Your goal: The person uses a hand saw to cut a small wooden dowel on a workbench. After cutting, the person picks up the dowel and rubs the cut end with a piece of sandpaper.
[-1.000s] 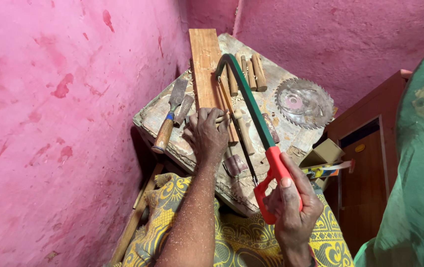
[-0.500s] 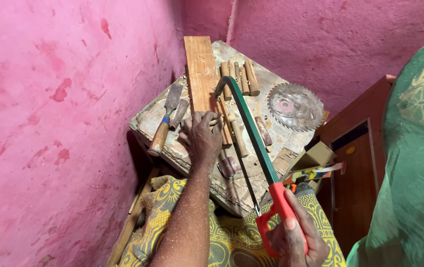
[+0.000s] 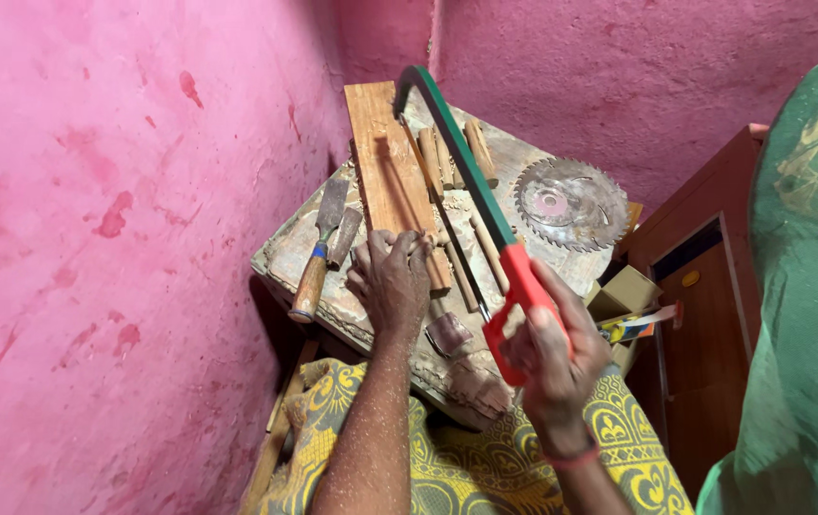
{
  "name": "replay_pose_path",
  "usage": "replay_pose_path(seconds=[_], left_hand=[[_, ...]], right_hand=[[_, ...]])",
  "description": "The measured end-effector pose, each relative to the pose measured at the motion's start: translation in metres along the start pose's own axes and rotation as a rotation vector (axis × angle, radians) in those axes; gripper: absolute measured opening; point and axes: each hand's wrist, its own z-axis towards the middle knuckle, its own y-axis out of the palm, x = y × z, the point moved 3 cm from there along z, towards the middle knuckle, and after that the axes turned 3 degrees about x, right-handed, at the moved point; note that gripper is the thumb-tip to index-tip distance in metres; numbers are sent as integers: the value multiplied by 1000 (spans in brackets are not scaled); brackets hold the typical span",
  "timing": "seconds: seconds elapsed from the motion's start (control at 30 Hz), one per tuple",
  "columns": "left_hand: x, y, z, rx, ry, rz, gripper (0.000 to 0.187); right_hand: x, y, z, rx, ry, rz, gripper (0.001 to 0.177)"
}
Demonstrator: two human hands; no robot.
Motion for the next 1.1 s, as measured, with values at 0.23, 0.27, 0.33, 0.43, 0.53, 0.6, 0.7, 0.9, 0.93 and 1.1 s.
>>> replay_pose_path(seconds=[0.23,0.27,0.33,0.43,0.53,0.6,0.7,0.9,0.93,1.1], left_hand=[[4,-5,3,13,-13,-2,26],[5,-6,2,14,-11,-7,25],[6,-9,2,27,-7,-14,23],[6,-11,2,48,-3,-21,22],[6,-11,2,48,3,-31,22],[6,-12,2,61,10,-33,22],[6,-13,1,57,15,-40,23],[3,-11,2,53,8,-63,24],[2,-10,3,63,18,-77,24],[1,-4,4,70,13,-127,22]], right_hand=[[45,43,39,-13,27,90,48],[50,47,42,-10,25,86,48],[57,52,46,-17,33,97,48],[65,54,48,-20,39,91,47],[68,54,48,-30,37,90,47],[69,56,49,-36,35,91,47],[69,58,49,-38,34,86,47],[70,59,49,-43,37,87,47],[71,59,49,-49,35,95,46],[70,58,46,-17,-34,-100,41]])
